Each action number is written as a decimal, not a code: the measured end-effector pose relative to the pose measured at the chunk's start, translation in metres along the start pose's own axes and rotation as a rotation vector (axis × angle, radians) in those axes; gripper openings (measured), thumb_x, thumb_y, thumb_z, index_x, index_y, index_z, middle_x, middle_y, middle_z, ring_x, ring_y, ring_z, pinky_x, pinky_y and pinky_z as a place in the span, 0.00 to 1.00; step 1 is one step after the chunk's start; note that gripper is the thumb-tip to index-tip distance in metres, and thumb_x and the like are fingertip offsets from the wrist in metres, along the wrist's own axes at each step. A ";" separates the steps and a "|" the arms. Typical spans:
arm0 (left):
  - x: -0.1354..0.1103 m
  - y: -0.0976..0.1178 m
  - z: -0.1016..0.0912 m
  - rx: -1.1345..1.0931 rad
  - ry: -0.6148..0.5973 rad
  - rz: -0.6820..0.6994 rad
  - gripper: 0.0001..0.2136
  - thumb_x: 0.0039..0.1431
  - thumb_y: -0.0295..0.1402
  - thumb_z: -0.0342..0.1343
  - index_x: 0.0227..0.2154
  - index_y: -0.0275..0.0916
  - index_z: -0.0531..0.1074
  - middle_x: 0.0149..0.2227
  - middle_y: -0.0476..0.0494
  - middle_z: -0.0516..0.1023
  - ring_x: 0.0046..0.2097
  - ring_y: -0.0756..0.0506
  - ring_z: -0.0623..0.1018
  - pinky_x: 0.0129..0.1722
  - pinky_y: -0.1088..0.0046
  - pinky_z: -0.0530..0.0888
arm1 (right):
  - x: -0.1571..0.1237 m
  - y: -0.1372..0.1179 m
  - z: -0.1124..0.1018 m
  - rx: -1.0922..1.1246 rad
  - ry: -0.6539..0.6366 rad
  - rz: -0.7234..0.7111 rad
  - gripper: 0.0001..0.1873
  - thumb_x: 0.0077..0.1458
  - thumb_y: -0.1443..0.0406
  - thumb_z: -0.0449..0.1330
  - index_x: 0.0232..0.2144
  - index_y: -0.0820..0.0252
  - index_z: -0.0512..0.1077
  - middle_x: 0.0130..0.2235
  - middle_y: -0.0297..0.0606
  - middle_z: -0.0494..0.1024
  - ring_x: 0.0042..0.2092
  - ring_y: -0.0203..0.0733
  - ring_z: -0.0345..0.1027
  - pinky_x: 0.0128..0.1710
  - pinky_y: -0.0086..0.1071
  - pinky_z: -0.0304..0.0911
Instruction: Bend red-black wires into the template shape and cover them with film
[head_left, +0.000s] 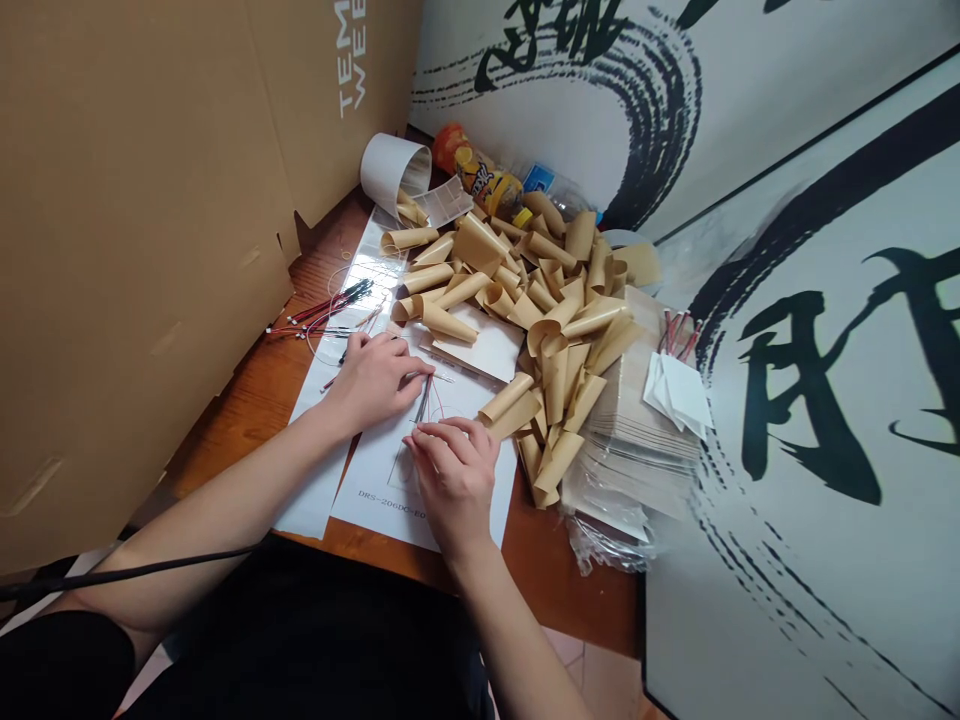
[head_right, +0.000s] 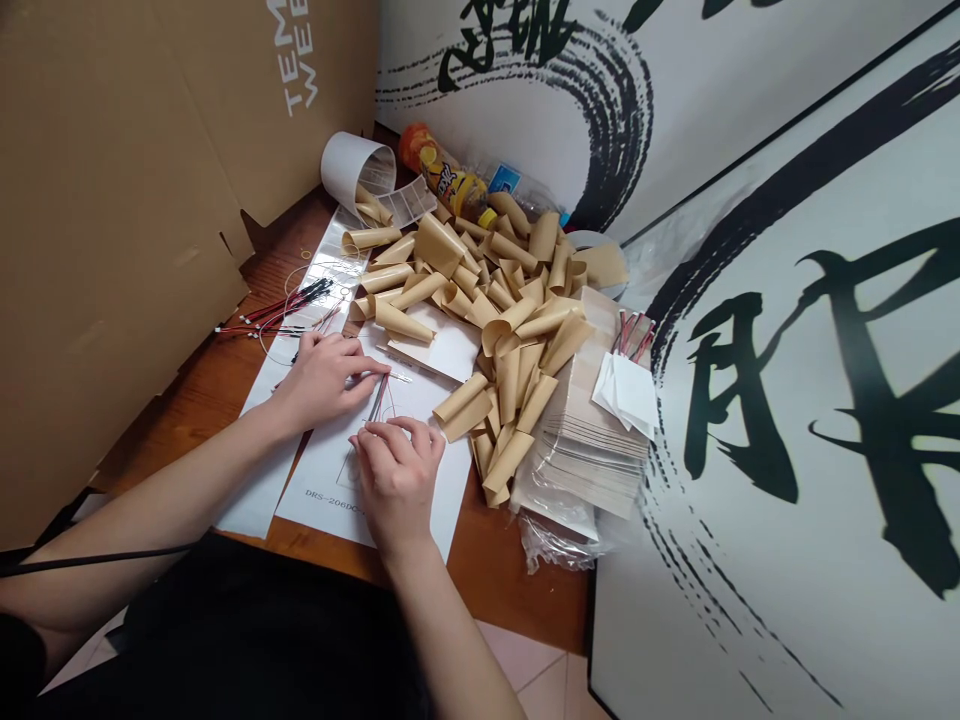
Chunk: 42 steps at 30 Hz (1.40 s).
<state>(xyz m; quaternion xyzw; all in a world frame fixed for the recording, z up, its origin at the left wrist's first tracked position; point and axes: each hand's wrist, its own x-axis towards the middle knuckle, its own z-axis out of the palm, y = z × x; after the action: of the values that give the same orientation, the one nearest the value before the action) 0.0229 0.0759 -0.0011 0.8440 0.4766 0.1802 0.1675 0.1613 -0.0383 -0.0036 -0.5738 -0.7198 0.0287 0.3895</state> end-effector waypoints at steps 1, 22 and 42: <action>0.000 -0.001 0.000 0.002 0.000 0.002 0.11 0.65 0.36 0.55 0.42 0.49 0.82 0.35 0.47 0.77 0.43 0.42 0.73 0.48 0.58 0.57 | -0.001 -0.001 0.001 -0.001 0.000 0.006 0.02 0.61 0.67 0.64 0.34 0.57 0.76 0.37 0.34 0.84 0.43 0.45 0.69 0.48 0.41 0.56; 0.000 -0.003 0.003 0.006 0.005 0.002 0.09 0.64 0.42 0.59 0.42 0.52 0.82 0.34 0.47 0.76 0.42 0.43 0.72 0.47 0.60 0.56 | -0.009 -0.004 0.005 -0.061 -0.009 0.005 0.07 0.66 0.68 0.59 0.32 0.57 0.72 0.34 0.31 0.83 0.50 0.49 0.74 0.54 0.44 0.48; -0.001 0.003 0.000 0.015 0.000 -0.003 0.11 0.65 0.38 0.55 0.43 0.51 0.82 0.36 0.45 0.77 0.43 0.41 0.71 0.49 0.57 0.57 | -0.012 -0.004 0.003 -0.076 0.004 0.025 0.06 0.63 0.68 0.61 0.32 0.56 0.74 0.35 0.32 0.84 0.52 0.49 0.74 0.60 0.49 0.46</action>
<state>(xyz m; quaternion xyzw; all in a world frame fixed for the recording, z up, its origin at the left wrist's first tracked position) 0.0244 0.0732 0.0004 0.8445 0.4791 0.1764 0.1615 0.1567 -0.0490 -0.0100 -0.5973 -0.7123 0.0049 0.3686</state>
